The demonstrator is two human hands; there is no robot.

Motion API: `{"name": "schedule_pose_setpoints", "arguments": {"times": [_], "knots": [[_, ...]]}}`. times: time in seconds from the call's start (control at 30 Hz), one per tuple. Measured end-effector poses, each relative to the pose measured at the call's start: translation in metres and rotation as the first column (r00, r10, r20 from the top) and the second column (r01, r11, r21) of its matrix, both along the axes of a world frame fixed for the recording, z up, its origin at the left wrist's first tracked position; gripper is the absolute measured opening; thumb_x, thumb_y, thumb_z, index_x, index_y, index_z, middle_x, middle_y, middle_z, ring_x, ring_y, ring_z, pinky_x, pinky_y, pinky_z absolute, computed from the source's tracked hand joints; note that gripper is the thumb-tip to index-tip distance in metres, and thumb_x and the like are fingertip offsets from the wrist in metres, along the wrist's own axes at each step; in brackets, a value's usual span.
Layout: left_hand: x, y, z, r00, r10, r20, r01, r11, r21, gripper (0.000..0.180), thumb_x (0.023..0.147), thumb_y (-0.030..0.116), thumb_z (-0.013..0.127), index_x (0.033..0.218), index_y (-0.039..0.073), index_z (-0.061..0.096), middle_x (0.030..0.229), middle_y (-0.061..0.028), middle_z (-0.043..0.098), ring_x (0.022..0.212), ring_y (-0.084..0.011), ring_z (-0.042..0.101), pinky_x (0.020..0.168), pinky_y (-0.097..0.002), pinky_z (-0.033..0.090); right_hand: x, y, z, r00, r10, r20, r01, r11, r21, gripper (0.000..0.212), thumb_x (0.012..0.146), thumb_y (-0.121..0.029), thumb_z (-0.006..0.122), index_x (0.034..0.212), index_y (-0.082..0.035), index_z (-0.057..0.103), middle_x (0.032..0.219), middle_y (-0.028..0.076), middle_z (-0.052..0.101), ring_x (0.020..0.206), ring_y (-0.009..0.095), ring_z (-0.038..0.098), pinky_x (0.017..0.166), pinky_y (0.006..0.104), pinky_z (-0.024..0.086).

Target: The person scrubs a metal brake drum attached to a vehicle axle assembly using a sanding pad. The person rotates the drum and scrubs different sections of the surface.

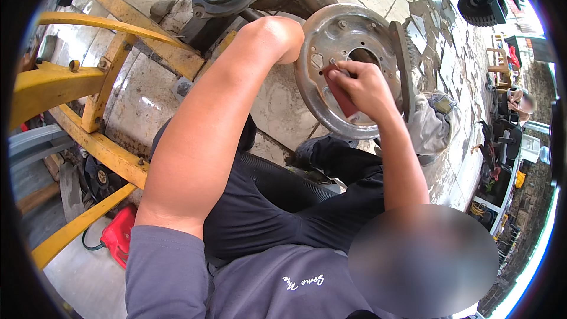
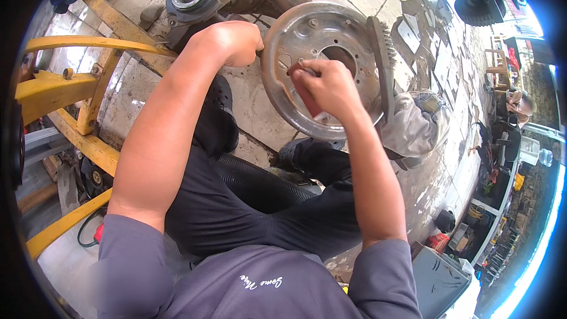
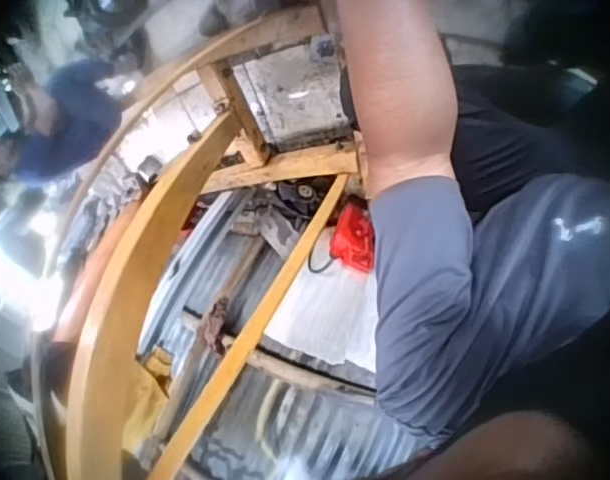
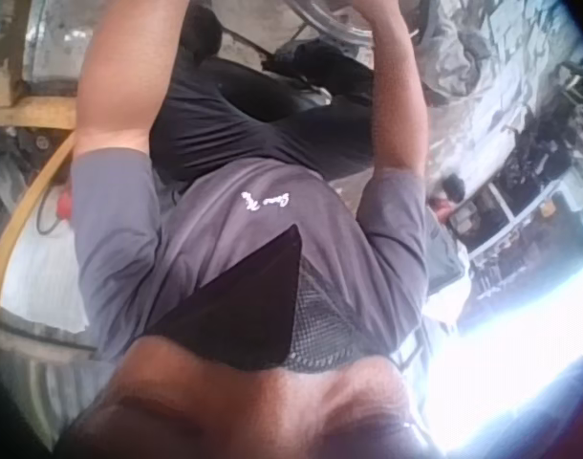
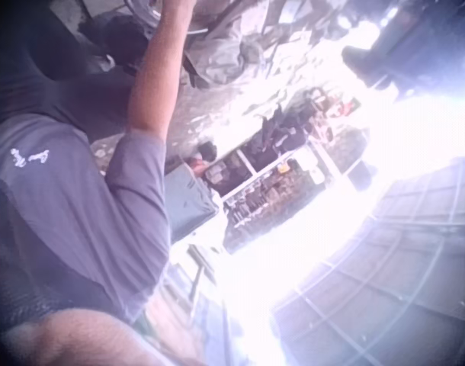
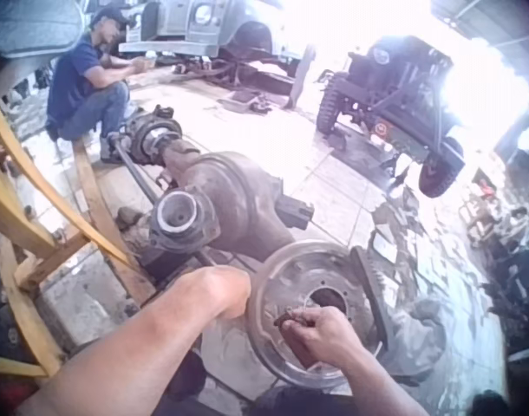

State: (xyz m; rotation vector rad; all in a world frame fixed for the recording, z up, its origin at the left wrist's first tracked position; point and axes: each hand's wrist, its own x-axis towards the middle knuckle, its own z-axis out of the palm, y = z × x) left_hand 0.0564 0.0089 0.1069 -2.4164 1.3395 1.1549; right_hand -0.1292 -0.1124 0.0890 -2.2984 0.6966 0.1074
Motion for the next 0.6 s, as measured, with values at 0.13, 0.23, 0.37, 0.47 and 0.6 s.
{"name": "schedule_pose_setpoints", "arguments": {"times": [0.13,0.23,0.37,0.47,0.6], "knots": [[0.002,0.001,-0.005,1.000,0.007,0.007,-0.007,1.000,-0.010,0.046,0.090,0.001,0.050,0.131,0.012,0.066,0.132,-0.0121,0.065,0.120,-0.0306,0.063,0.101,-0.0405,0.051,0.004,0.024,-0.002,0.998,-0.005,-0.063,0.005,1.000,0.003,0.026,0.087,-0.019,0.071,0.108,-0.005,0.076,0.086,0.021,0.073,0.082,0.027,0.073,0.078,0.0375,0.055],[0.000,0.004,-0.003,1.000,0.027,-0.003,-0.027,0.999,-0.017,0.047,0.090,0.000,0.050,0.132,0.012,0.066,0.131,-0.0124,0.065,0.120,-0.0307,0.063,0.101,-0.0404,0.051,-0.012,0.006,0.010,0.946,0.160,-0.281,-0.169,0.986,-0.008,0.024,0.086,-0.017,0.071,0.107,-0.006,0.077,0.089,0.020,0.074,0.083,0.026,0.073,0.080,0.0366,0.055],[0.002,0.001,-0.001,1.000,0.014,-0.019,-0.014,1.000,0.002,0.048,0.090,0.000,0.049,0.134,0.013,0.064,0.132,-0.0123,0.065,0.120,-0.0304,0.063,0.101,-0.0402,0.051,0.008,0.007,0.018,0.998,-0.051,-0.026,0.051,0.999,-0.016,0.023,0.086,-0.016,0.071,0.107,-0.008,0.077,0.088,0.018,0.074,0.082,0.028,0.073,0.080,0.0365,0.055],[-0.001,-0.002,-0.001,1.000,-0.010,-0.018,0.010,1.000,-0.014,0.049,0.090,0.000,0.049,0.135,0.013,0.063,0.133,-0.0117,0.064,0.120,-0.0299,0.063,0.100,-0.0400,0.051,0.006,0.023,-0.013,0.998,0.027,0.064,-0.024,0.998,-0.055,0.020,0.089,-0.017,0.071,0.105,-0.007,0.076,0.083,0.016,0.074,0.075,0.020,0.070,0.077,0.0349,0.054],[-0.001,0.006,0.005,0.997,0.074,-0.014,-0.074,0.997,-0.006,0.051,0.090,-0.001,0.049,0.137,0.014,0.062,0.135,-0.0109,0.063,0.121,-0.0293,0.062,0.101,-0.0401,0.051,-0.008,0.010,0.008,0.958,0.117,-0.261,-0.108,0.993,0.051,0.020,0.086,-0.015,0.073,0.104,-0.007,0.077,0.085,0.016,0.074,0.080,0.022,0.072,0.079,0.0347,0.054]]}}
